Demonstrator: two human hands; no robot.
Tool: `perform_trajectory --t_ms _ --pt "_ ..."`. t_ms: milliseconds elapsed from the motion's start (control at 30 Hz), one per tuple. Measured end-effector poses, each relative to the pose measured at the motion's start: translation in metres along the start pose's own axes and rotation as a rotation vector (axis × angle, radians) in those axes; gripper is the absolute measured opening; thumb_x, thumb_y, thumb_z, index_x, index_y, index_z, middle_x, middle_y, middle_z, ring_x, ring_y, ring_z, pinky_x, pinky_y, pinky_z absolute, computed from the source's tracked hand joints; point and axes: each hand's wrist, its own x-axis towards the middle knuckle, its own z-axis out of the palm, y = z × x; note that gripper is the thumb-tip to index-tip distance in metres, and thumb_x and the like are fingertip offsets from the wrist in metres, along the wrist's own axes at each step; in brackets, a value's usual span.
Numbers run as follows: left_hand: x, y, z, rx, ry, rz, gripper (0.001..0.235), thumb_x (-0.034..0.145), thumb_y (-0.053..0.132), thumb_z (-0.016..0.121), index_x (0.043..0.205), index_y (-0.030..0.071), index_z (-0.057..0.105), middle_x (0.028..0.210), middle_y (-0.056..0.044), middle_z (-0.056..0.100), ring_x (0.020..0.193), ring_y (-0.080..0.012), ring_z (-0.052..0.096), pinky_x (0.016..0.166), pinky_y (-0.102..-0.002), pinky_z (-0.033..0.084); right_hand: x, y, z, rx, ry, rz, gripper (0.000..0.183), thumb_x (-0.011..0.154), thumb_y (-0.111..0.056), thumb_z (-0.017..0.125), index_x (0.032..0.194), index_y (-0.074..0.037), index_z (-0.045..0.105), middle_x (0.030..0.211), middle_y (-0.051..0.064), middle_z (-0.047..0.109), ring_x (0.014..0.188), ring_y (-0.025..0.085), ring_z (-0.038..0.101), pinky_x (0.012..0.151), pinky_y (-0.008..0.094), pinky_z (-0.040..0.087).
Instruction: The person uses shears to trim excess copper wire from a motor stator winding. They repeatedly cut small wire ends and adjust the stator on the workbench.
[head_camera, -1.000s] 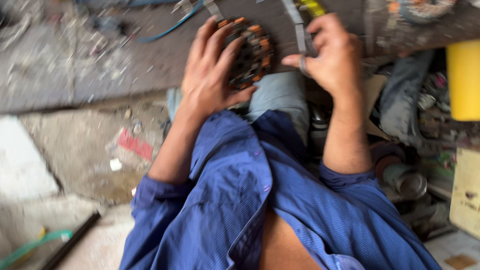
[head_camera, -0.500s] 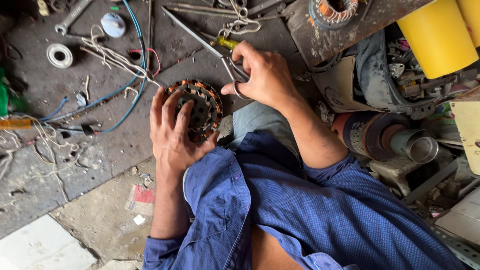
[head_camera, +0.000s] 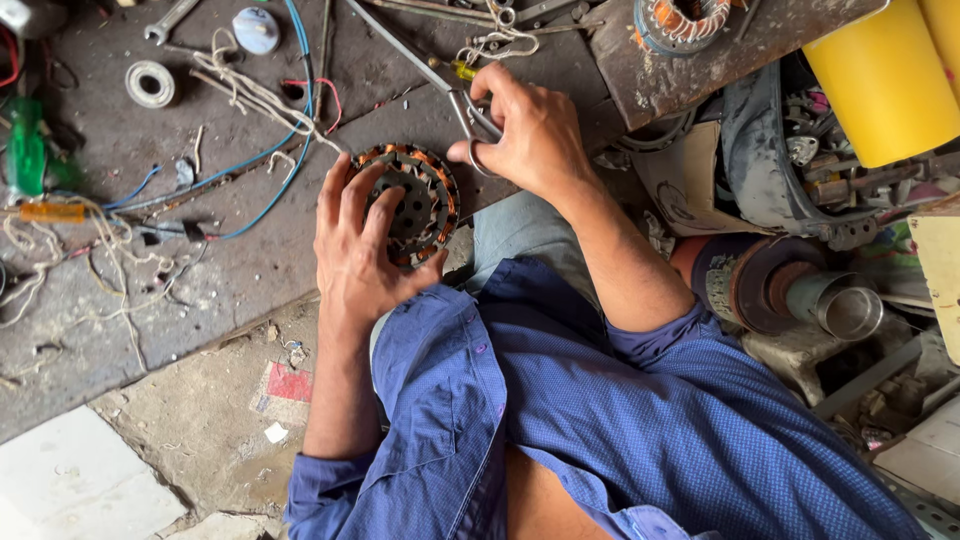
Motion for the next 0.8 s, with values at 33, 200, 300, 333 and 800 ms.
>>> perform_trajectory --t_ms 33,200,300,333,800 --pt "0.000 0.000 0.000 0.005 0.005 0.009 0.072 0.067 0.037 0.089 0.125 0.005 0.063 0.144 -0.019 0.055 0.145 -0.0490 0.041 0.116 -0.060 0.043 -0.001 0.000 -0.001 0.001 0.001 -0.015 0.057 0.071 -0.031 0.100 0.106 -0.010 0.059 0.065 -0.002 0.065 0.056 0.015 0.065 0.054 0.035 0.050" --pt "-0.012 -0.004 -0.003 -0.091 0.103 0.059 0.062 0.075 0.036 0.089 0.120 0.002 0.065 0.140 -0.020 0.057 0.141 -0.0477 0.046 0.115 -0.059 0.042 -0.009 0.008 -0.007 0.152 -0.067 0.058 0.040 0.079 -0.012 0.092 0.105 -0.008 0.061 0.073 0.000 0.069 0.062 0.011 0.067 0.053 0.028 0.049" --pt "-0.023 -0.004 -0.003 -0.187 0.185 0.017 0.036 0.085 0.024 0.087 0.110 0.005 0.069 0.137 -0.016 0.062 0.139 -0.0415 0.053 0.116 -0.053 0.045 -0.014 0.024 -0.012 0.432 -0.113 0.048 0.031 0.087 -0.004 0.083 0.109 -0.004 0.061 0.086 0.003 0.073 0.075 0.008 0.071 0.061 0.023 0.055" --pt "-0.026 -0.003 -0.003 -0.159 0.186 0.008 0.027 0.087 0.018 0.085 0.105 0.005 0.069 0.135 -0.014 0.064 0.138 -0.0396 0.055 0.117 -0.051 0.046 -0.014 0.029 -0.013 0.498 -0.106 0.017 0.028 0.090 -0.003 0.081 0.110 -0.003 0.061 0.091 0.004 0.073 0.079 0.008 0.070 0.065 0.023 0.055" --pt "-0.029 0.022 -0.004 0.152 0.139 0.031 0.019 0.091 0.007 0.083 0.105 0.007 0.070 0.131 -0.008 0.062 0.131 -0.0320 0.055 0.116 -0.052 0.043 -0.044 0.041 0.004 0.684 0.133 -0.132 0.021 0.107 -0.013 0.079 0.108 0.002 0.065 0.101 0.004 0.067 0.089 0.008 0.066 0.080 0.023 0.057"
